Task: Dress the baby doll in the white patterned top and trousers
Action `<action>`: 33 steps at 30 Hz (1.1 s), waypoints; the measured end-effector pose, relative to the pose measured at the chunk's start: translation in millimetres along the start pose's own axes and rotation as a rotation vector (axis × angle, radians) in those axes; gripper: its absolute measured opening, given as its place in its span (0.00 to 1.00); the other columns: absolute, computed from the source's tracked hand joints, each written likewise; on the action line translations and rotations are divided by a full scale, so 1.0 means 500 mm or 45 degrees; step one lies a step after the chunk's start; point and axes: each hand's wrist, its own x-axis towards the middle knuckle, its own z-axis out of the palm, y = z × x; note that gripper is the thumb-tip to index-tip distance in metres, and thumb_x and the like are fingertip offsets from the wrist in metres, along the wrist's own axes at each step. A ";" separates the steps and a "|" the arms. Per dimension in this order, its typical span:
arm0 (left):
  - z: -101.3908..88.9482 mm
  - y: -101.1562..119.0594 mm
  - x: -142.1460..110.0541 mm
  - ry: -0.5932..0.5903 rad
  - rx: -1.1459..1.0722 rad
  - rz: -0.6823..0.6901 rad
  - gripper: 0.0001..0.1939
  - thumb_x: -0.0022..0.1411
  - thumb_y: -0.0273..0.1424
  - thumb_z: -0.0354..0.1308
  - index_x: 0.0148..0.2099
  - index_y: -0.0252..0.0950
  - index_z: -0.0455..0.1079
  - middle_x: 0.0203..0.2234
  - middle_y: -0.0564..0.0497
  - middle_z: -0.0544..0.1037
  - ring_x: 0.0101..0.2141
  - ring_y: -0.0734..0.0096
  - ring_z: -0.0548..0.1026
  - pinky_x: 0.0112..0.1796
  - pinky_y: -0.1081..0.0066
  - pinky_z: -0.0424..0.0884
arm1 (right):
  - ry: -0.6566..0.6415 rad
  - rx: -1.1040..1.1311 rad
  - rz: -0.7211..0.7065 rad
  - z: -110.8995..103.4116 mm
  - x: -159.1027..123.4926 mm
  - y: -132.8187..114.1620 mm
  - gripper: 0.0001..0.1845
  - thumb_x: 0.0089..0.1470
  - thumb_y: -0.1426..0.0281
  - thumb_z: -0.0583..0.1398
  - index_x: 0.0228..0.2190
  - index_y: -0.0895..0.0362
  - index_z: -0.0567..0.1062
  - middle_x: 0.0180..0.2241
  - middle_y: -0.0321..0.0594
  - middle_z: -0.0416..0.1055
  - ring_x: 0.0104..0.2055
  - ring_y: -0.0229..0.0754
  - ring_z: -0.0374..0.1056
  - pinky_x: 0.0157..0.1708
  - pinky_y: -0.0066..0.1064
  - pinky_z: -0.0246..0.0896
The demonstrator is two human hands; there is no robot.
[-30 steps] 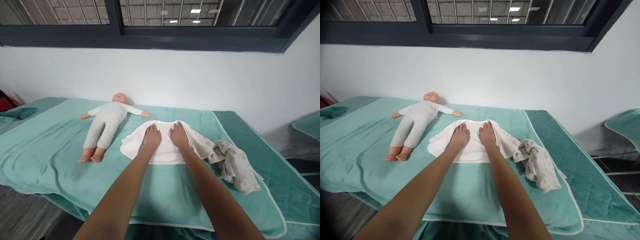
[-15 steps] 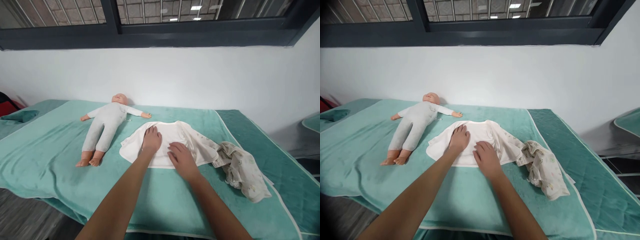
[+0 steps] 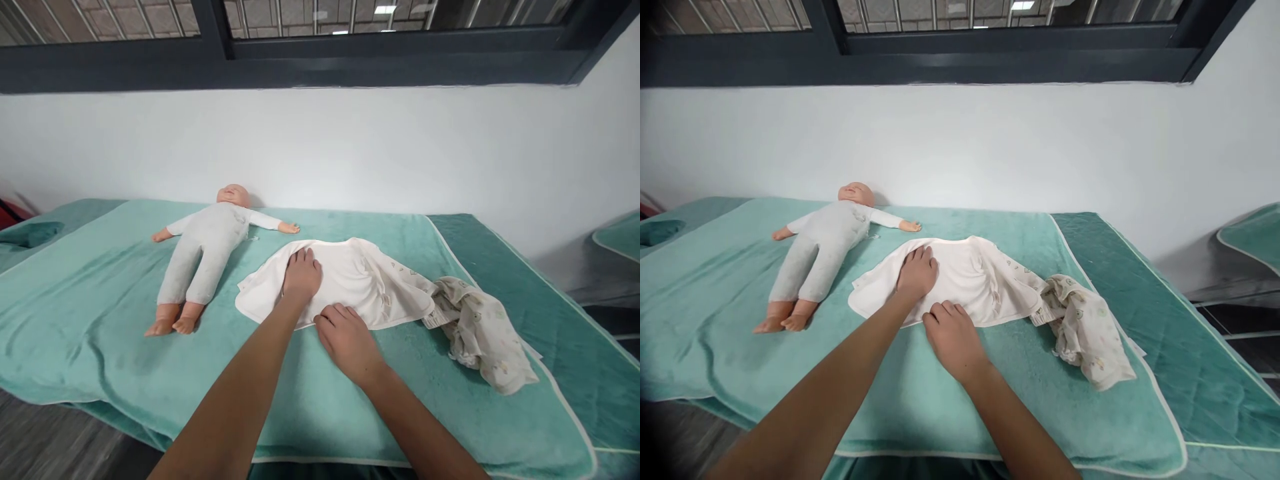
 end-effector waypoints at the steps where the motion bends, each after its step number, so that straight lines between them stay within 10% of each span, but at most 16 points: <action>1: 0.000 0.000 0.000 -0.008 -0.003 -0.004 0.28 0.72 0.32 0.40 0.67 0.26 0.61 0.64 0.36 0.67 0.63 0.49 0.64 0.63 0.54 0.61 | -0.002 0.010 -0.020 0.002 0.000 -0.002 0.08 0.65 0.74 0.55 0.35 0.57 0.73 0.36 0.40 0.70 0.39 0.43 0.64 0.39 0.35 0.58; 12: -0.002 -0.001 0.003 -0.025 -0.012 -0.015 0.27 0.72 0.32 0.39 0.67 0.27 0.61 0.64 0.36 0.67 0.63 0.50 0.64 0.63 0.55 0.61 | 0.108 0.559 0.031 -0.011 -0.017 0.023 0.12 0.68 0.68 0.53 0.35 0.54 0.74 0.34 0.37 0.73 0.36 0.39 0.68 0.37 0.32 0.62; 19: -0.005 0.001 0.004 -0.003 -0.007 0.013 0.26 0.71 0.31 0.40 0.65 0.26 0.64 0.62 0.37 0.69 0.63 0.53 0.64 0.63 0.58 0.61 | 0.926 0.363 0.780 -0.083 -0.083 0.247 0.13 0.62 0.63 0.55 0.41 0.55 0.75 0.43 0.46 0.74 0.47 0.48 0.69 0.48 0.41 0.63; 25: -0.006 -0.001 0.006 0.031 -0.019 0.057 0.25 0.70 0.30 0.42 0.63 0.26 0.66 0.60 0.36 0.71 0.62 0.53 0.65 0.63 0.56 0.61 | 0.641 0.048 1.107 -0.116 -0.136 0.394 0.21 0.59 0.57 0.53 0.41 0.58 0.76 0.42 0.50 0.75 0.42 0.50 0.70 0.45 0.42 0.62; 33: -0.001 -0.004 0.008 0.016 -0.011 0.024 0.25 0.71 0.31 0.41 0.64 0.26 0.65 0.60 0.36 0.71 0.62 0.53 0.65 0.63 0.57 0.60 | 0.008 -0.287 1.018 -0.109 -0.109 0.335 0.21 0.61 0.53 0.53 0.37 0.55 0.77 0.38 0.47 0.78 0.44 0.54 0.72 0.46 0.43 0.57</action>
